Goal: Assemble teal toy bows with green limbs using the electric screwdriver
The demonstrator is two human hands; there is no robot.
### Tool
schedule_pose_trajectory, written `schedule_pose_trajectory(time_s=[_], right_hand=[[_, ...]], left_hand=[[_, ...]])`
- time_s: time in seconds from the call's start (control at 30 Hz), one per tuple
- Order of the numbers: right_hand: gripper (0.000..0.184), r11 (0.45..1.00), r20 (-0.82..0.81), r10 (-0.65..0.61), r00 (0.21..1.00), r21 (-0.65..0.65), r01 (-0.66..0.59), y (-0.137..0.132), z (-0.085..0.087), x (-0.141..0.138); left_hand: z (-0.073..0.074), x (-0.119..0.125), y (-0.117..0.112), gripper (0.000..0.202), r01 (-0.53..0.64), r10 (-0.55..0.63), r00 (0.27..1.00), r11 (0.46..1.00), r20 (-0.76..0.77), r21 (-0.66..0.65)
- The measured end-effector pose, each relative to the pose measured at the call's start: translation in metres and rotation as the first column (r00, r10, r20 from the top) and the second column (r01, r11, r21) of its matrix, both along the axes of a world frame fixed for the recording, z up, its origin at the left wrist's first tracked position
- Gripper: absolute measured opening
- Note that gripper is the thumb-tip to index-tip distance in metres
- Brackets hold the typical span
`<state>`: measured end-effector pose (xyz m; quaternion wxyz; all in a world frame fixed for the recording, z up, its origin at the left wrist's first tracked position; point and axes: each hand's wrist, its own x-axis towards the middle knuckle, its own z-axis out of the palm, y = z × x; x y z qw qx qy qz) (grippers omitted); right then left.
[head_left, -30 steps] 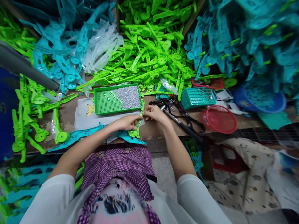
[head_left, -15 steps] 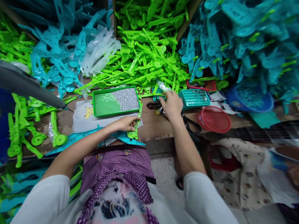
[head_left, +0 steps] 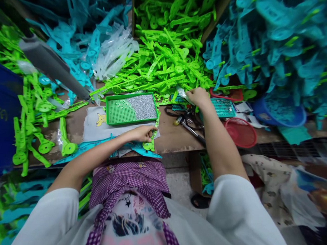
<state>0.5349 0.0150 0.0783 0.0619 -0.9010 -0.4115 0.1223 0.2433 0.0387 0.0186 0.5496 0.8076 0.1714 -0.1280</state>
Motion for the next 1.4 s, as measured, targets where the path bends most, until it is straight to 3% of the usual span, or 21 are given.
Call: schedule_pose_trajectory(time_s=[0.1, 0.23, 0.33, 0.43, 0.53, 0.63, 0.73, 0.83, 0.97, 1.03, 1.1, 1.2, 1.3, 1.4], right_hand=[[0.028, 0.999, 0.134, -0.033, 0.99, -0.002, 0.033, 0.005, -0.011, -0.015], [0.016, 0.98, 0.167, 0.024, 0.986, 0.19, -0.056, 0.002, -0.01, -0.014], [0.018, 0.935, 0.206, 0.06, 0.977, 0.33, -0.127, -0.022, 0.003, -0.005], [0.024, 0.858, 0.22, 0.099, 0.971, 0.476, -0.195, -0.065, 0.011, -0.014], [0.034, 0.831, -0.038, 0.156, 0.987, 0.545, -0.11, -0.108, 0.003, -0.05], [0.042, 0.743, -0.407, 0.187, 0.894, 0.654, 0.142, -0.126, -0.014, -0.101], [0.048, 0.645, -0.638, 0.24, 0.732, 0.668, 0.371, -0.11, -0.015, -0.146], [0.052, 0.635, -0.716, 0.333, 0.613, 0.651, 0.416, -0.075, 0.012, -0.173], [0.055, 0.513, -0.652, 0.46, 0.602, 0.749, 0.419, -0.04, 0.059, -0.184], [0.055, 0.504, -0.645, 0.489, 0.587, 0.758, 0.413, -0.041, 0.062, -0.182], [0.052, 0.589, -0.713, 0.464, 0.525, 0.691, 0.419, -0.055, 0.045, -0.177], [0.042, 0.732, -0.846, 0.307, 0.435, 0.503, 0.46, -0.092, -0.006, -0.171], [0.042, 0.787, -0.901, 0.147, 0.407, 0.357, 0.504, -0.126, -0.051, -0.172], [0.048, 0.78, -0.944, 0.075, 0.32, 0.256, 0.571, -0.139, -0.072, -0.174]], left_hand=[[-0.002, 0.0, -0.001, 0.067, -0.011, 0.012, 1.0, 1.0, 0.011, -0.025], [-0.004, -0.001, -0.001, 0.067, -0.021, 0.021, 1.0, 0.999, 0.023, -0.027], [-0.004, -0.002, 0.0, 0.066, -0.015, 0.016, 0.999, 0.999, 0.035, -0.032], [-0.003, -0.002, 0.0, 0.066, -0.019, 0.02, 0.999, 1.0, 0.047, -0.014], [-0.001, -0.002, 0.0, 0.065, -0.018, 0.017, 0.999, 1.0, 0.044, 0.01], [-0.002, -0.002, -0.002, 0.065, -0.019, 0.02, 0.999, 1.0, 0.042, -0.012], [-0.004, -0.003, -0.003, 0.065, -0.043, 0.045, 0.998, 0.998, 0.05, -0.043], [-0.006, -0.003, -0.003, 0.064, -0.057, 0.059, 0.997, 0.997, 0.052, -0.042], [-0.007, -0.002, -0.003, 0.062, -0.039, 0.041, 0.998, 0.999, 0.045, -0.026], [-0.007, -0.001, -0.004, 0.062, -0.062, 0.062, 0.998, 0.998, 0.027, -0.007], [-0.006, -0.002, -0.004, 0.062, -0.074, 0.074, 0.997, 0.997, 0.009, -0.014], [-0.006, -0.004, -0.004, 0.064, -0.064, 0.065, 0.997, 0.997, 0.028, -0.044], [-0.006, -0.005, -0.003, 0.066, -0.044, 0.046, 0.997, 0.999, 0.06, -0.027], [-0.005, -0.005, -0.002, 0.068, -0.034, 0.035, 0.998, 0.999, 0.056, -0.014]])
